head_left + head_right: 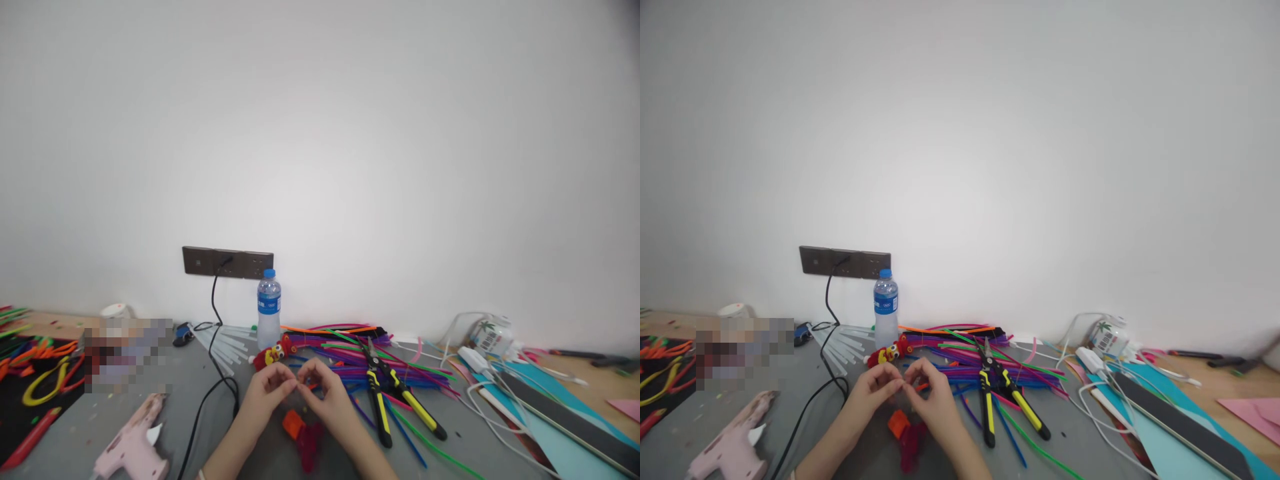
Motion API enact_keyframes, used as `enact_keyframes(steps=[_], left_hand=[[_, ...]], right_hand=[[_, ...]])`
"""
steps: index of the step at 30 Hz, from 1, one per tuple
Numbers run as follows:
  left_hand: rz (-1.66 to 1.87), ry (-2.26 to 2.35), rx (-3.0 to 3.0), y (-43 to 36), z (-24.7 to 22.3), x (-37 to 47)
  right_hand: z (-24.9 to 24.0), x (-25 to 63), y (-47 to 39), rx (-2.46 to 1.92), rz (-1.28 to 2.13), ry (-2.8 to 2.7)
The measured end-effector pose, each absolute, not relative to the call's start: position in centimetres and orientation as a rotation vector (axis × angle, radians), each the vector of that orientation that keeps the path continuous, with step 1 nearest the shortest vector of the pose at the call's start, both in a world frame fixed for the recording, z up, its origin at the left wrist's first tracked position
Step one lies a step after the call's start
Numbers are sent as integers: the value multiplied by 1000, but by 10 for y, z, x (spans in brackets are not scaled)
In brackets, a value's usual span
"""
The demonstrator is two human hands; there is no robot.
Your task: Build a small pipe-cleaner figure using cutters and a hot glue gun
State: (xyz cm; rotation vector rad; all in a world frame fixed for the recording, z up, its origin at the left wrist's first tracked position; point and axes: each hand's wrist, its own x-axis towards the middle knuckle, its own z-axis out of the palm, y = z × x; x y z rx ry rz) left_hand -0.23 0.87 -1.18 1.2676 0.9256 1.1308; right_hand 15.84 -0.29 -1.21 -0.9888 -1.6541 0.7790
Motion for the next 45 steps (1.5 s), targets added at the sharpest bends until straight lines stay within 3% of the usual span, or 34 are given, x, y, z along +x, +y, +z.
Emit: enact_keyframes(steps=[11, 35, 45], left_hand=[[1068, 907, 1273, 3, -1, -4], [1139, 818, 1437, 0, 2, -4], [1012, 691, 1413, -5, 7, -4]], right_hand=[[-13, 166, 3, -842, 1241, -1449], [-2, 163, -4, -798, 1275, -1429], [-5, 170, -2, -752, 1537, -1400]])
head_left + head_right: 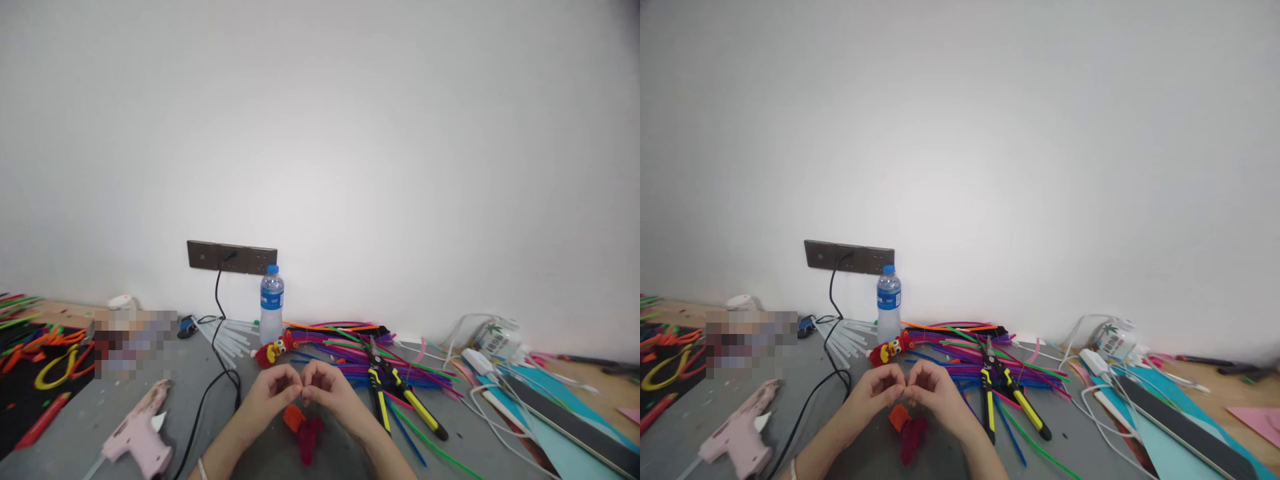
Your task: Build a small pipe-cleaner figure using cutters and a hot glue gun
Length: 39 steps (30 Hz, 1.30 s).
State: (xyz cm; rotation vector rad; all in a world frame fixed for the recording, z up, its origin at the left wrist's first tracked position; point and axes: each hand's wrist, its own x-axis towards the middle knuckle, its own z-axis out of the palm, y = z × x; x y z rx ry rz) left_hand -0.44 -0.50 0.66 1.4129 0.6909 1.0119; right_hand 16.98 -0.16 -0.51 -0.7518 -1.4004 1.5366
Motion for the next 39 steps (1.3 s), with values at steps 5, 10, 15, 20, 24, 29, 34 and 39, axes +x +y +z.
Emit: enact_keyframes(steps=[5, 10, 15, 20, 24, 29, 34, 39], left_hand=[[969, 589, 1367, -6, 6, -5], [942, 671, 1415, -7, 5, -7], [852, 675, 1380, -9, 1, -5], [827, 681, 1357, -8, -1, -8], [885, 690, 1338, -6, -4, -8], [975, 708, 1225, -4, -3, -4], [1015, 783, 1177, -2, -3, -1], [1033, 862, 1203, 1, -8, 0]], right_hand=[[-8, 170, -1, -722, 1597, -1373], [-7, 170, -3, -704, 1624, -1360], [-8, 173, -4, -682, 1637, -1381], [-5, 173, -6, -729, 1508, -1457], [1, 170, -9, -780, 1386, -1491], [6, 169, -9, -840, 1147, -1534], [6, 168, -8, -944, 769, -1649], [4, 165, -7, -953, 702, -1694]])
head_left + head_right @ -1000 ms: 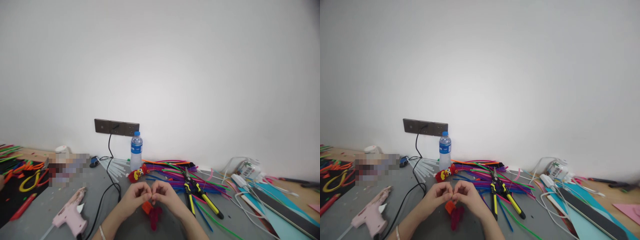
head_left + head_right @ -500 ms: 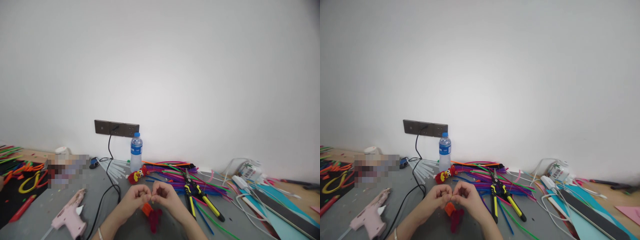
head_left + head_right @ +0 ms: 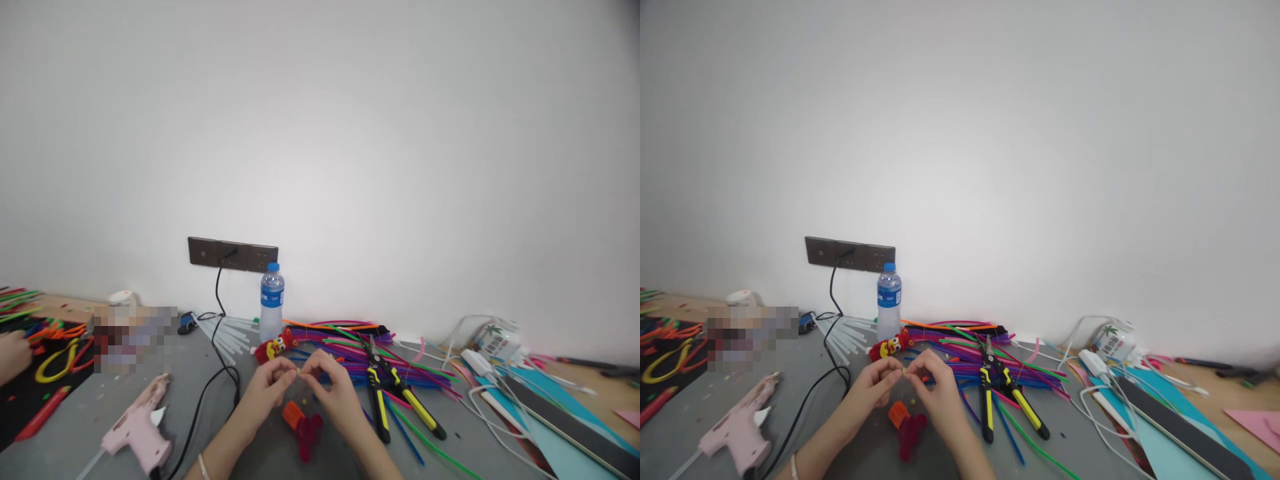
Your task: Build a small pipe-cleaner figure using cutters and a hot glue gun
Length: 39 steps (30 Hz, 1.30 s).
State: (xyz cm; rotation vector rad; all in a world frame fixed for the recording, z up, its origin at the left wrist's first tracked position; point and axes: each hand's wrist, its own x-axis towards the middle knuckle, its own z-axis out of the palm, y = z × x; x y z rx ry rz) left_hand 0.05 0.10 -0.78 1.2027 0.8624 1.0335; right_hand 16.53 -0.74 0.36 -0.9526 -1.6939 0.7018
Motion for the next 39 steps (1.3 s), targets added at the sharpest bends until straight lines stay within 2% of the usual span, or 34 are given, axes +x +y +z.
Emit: enact_keyframes(steps=[18, 39], left_hand=[[911, 818, 1247, -5, 3, -1], [925, 820, 1221, -4, -1, -1]], right_hand=[[5, 171, -7, -843, 931, -1745], [4, 177, -3, -805, 856, -1692]])
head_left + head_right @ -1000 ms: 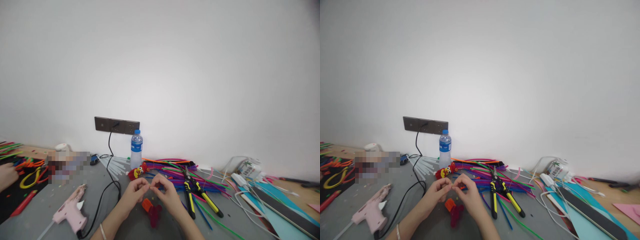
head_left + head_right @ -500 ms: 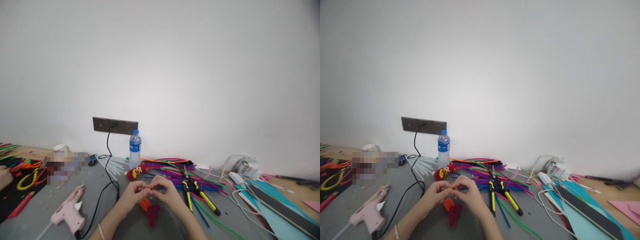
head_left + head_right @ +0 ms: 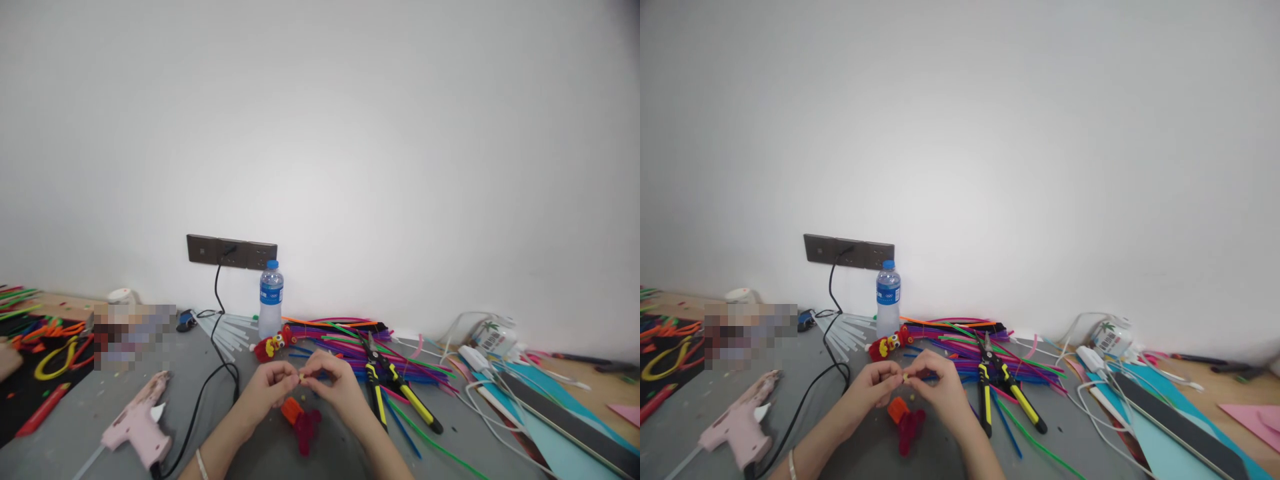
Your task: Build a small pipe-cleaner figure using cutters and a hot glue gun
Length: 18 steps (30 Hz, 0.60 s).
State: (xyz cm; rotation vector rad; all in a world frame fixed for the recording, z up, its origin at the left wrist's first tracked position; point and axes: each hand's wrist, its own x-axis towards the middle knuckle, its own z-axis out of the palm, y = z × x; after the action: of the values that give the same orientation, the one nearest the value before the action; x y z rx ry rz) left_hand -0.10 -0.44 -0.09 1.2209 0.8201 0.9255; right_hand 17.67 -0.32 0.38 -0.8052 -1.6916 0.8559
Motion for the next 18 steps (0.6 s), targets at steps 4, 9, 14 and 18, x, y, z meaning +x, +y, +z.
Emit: enact_keyframes(steps=[4, 9, 14, 18], left_hand=[[926, 790, 1228, -4, -3, -1], [931, 796, 1203, -6, 0, -2], [899, 830, 1209, -6, 0, -1], [903, 832, 1183, -5, -2, -1]], right_hand=[[6, 177, -4, -802, 895, -1697], [8, 176, -6, -796, 919, -1688], [10, 175, -7, -812, 918, -1718], [9, 175, -7, -818, 903, -1749]])
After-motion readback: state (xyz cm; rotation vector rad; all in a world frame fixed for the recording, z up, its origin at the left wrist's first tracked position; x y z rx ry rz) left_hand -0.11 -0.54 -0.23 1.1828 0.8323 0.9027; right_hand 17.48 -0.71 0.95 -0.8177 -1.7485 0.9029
